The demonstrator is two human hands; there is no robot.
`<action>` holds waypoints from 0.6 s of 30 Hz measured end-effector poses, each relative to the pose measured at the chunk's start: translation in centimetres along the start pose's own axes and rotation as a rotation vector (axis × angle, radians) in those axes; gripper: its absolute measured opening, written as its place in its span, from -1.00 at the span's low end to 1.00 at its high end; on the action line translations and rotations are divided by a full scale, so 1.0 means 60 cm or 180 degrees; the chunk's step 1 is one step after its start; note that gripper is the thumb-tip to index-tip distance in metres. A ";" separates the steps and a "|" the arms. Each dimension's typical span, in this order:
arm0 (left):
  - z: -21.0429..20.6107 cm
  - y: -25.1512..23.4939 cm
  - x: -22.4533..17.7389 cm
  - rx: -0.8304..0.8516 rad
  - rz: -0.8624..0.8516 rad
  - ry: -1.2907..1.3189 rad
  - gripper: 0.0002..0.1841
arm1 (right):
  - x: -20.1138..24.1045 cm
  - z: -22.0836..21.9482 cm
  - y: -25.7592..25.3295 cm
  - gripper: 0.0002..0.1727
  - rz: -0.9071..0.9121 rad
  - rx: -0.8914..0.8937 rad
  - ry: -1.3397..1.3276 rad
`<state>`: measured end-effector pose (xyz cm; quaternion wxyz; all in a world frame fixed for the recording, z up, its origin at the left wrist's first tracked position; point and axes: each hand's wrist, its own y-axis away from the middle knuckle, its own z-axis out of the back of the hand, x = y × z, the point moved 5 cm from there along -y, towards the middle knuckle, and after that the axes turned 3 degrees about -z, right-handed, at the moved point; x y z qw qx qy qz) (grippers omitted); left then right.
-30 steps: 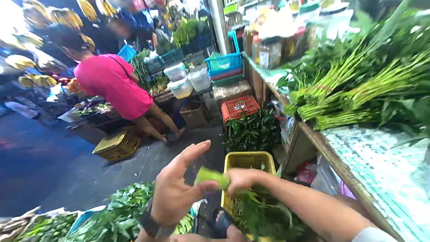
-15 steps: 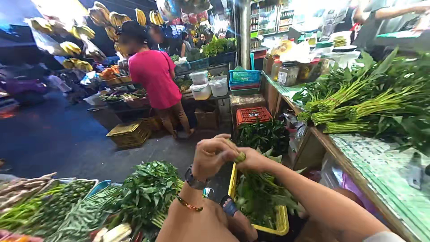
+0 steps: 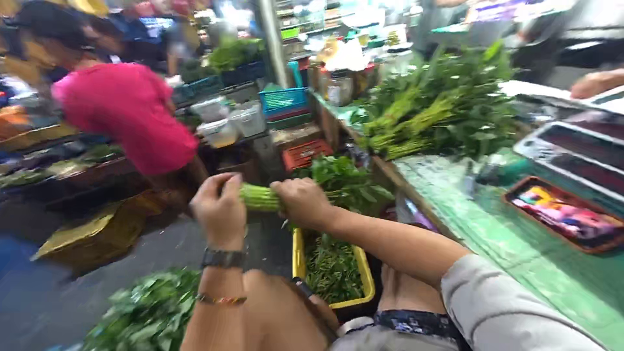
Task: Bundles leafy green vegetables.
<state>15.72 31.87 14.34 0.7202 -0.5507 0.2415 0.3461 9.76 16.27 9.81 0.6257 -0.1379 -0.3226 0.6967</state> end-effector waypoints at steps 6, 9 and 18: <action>-0.065 -0.034 -0.052 -0.0349 -0.0584 0.1674 -0.70 | -0.072 0.171 -0.097 -0.64 0.1221 -0.0779 0.1093; -0.091 -0.038 -0.045 0.0109 -0.0695 0.1793 -0.63 | -0.167 0.287 -0.144 -0.57 0.1205 -0.1607 0.1927; -0.068 0.061 0.142 -0.0050 0.1153 0.0662 -0.68 | -0.635 0.386 -0.062 -0.25 -0.0787 -0.0172 0.1636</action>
